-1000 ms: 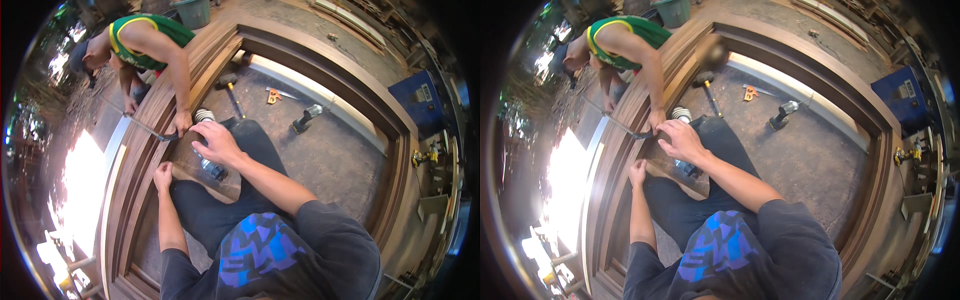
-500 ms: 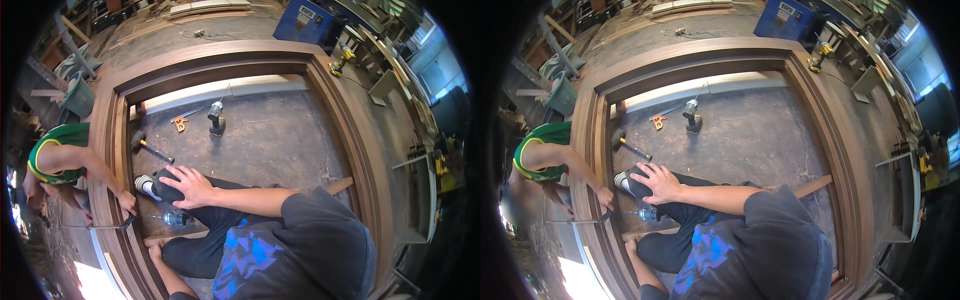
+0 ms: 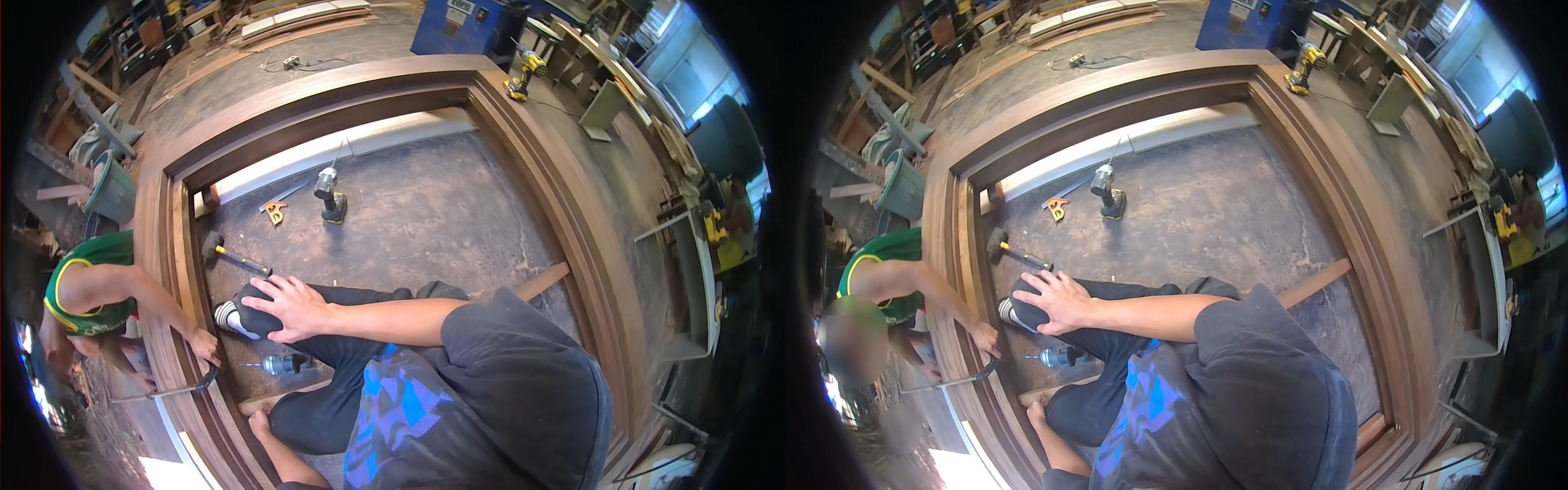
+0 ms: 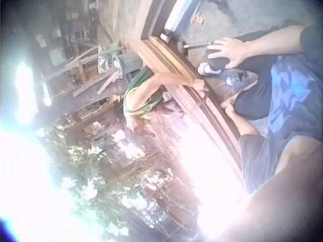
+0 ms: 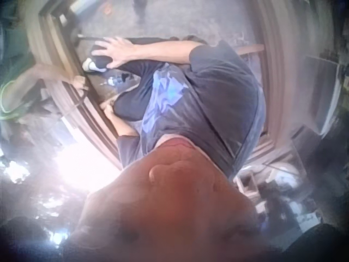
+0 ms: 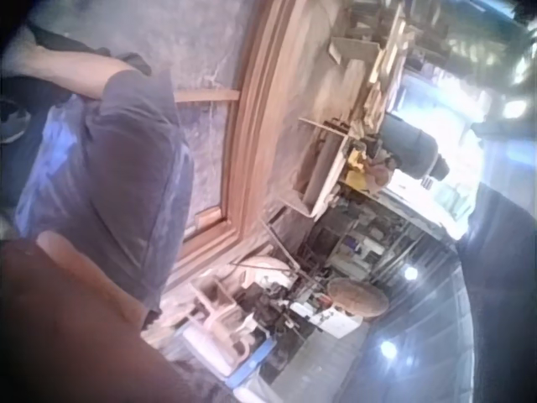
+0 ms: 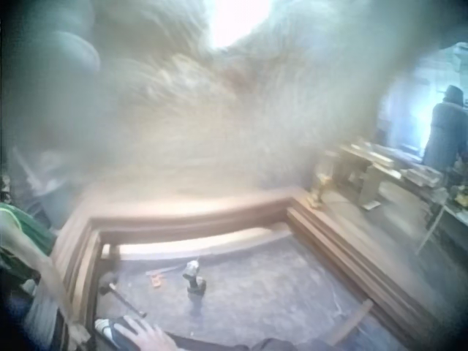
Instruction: Assembling a wooden frame by clamping and drilling.
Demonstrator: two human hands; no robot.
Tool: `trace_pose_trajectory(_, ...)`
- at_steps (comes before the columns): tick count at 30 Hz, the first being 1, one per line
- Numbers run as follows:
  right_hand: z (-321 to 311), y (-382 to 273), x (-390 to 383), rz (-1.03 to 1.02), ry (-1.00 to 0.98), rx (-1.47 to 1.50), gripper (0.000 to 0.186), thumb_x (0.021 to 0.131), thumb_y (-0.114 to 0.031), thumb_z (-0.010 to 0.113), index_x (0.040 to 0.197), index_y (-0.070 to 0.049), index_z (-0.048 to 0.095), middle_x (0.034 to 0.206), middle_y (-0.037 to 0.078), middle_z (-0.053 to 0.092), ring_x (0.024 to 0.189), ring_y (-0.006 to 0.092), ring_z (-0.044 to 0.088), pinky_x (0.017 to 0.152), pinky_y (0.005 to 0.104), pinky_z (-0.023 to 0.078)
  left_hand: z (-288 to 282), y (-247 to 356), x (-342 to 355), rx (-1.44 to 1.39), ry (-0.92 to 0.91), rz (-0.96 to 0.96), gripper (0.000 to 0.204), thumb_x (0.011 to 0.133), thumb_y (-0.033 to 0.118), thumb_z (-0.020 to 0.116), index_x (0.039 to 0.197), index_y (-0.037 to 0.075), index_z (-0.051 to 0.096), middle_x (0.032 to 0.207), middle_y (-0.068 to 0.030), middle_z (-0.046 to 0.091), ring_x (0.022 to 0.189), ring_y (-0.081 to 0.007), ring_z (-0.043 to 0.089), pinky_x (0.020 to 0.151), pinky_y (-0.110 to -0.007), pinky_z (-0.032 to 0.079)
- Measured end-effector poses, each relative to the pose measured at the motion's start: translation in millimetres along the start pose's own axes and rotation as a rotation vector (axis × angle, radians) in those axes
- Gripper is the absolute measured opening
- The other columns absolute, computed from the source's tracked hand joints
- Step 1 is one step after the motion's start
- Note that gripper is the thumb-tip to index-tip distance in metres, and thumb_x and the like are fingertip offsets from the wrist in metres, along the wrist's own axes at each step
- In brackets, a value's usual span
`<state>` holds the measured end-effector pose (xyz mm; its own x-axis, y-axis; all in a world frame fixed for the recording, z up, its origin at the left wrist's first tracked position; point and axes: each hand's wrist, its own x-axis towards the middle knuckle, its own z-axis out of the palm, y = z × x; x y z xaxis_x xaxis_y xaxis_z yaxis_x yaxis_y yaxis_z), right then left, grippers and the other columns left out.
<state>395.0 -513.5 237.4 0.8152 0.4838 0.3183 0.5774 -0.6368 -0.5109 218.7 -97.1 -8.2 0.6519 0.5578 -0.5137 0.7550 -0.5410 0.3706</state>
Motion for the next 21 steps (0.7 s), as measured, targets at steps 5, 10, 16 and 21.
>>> trace_pose_trajectory(5, -3, 20, -10, 0.002, 0.029, 0.003, 0.091, 0.072, -0.043, 0.083, 0.152, -0.023, 0.045, 0.158, 0.021, 0.035, 0.139, 0.0437, 0.041, 0.105, 0.0592, 0.042, 17, 3, -43, -0.072, -0.056, 0.092, 0.055, 0.086, 0.049, 0.065, 0.09, -0.005, 0.075, 0.096, -0.023, 0.074, 0.093, -0.0301, 0.068, 0.091, -0.04, 0.049)
trace_pose_trajectory(10, -4, 23, -13, 0.005, -0.003, 0.029, 0.092, 0.072, -0.044, 0.084, 0.153, -0.025, 0.045, 0.159, 0.019, 0.036, 0.139, 0.044, 0.041, 0.107, 0.0585, 0.041, 8, -8, -145, -0.206, -0.085, 0.234, 0.056, 0.087, 0.048, 0.064, 0.097, -0.007, 0.074, 0.101, -0.0239, 0.073, 0.095, -0.0297, 0.068, 0.091, -0.041, 0.049)
trace_pose_trajectory(16, -3, 30, -16, 0.01, 0.008, 0.032, 0.092, 0.071, -0.043, 0.085, 0.152, -0.023, 0.047, 0.159, 0.021, 0.035, 0.138, 0.0448, 0.042, 0.106, 0.0622, 0.041, -27, 70, -207, -0.401, -0.111, 0.35, 0.058, 0.088, 0.046, 0.063, 0.105, -0.009, 0.072, 0.107, -0.025, 0.073, 0.098, -0.0292, 0.068, 0.092, -0.041, 0.049)
trace_pose_trajectory(21, -7, 29, -16, 0.012, -0.004, 0.039, 0.092, 0.071, -0.043, 0.085, 0.152, -0.022, 0.047, 0.159, 0.021, 0.035, 0.137, 0.0458, 0.042, 0.106, 0.0636, 0.041, -41, 159, -253, -0.621, -0.101, 0.402, 0.061, 0.089, 0.045, 0.062, 0.111, -0.011, 0.071, 0.112, -0.026, 0.072, 0.101, -0.0288, 0.068, 0.093, -0.041, 0.049)
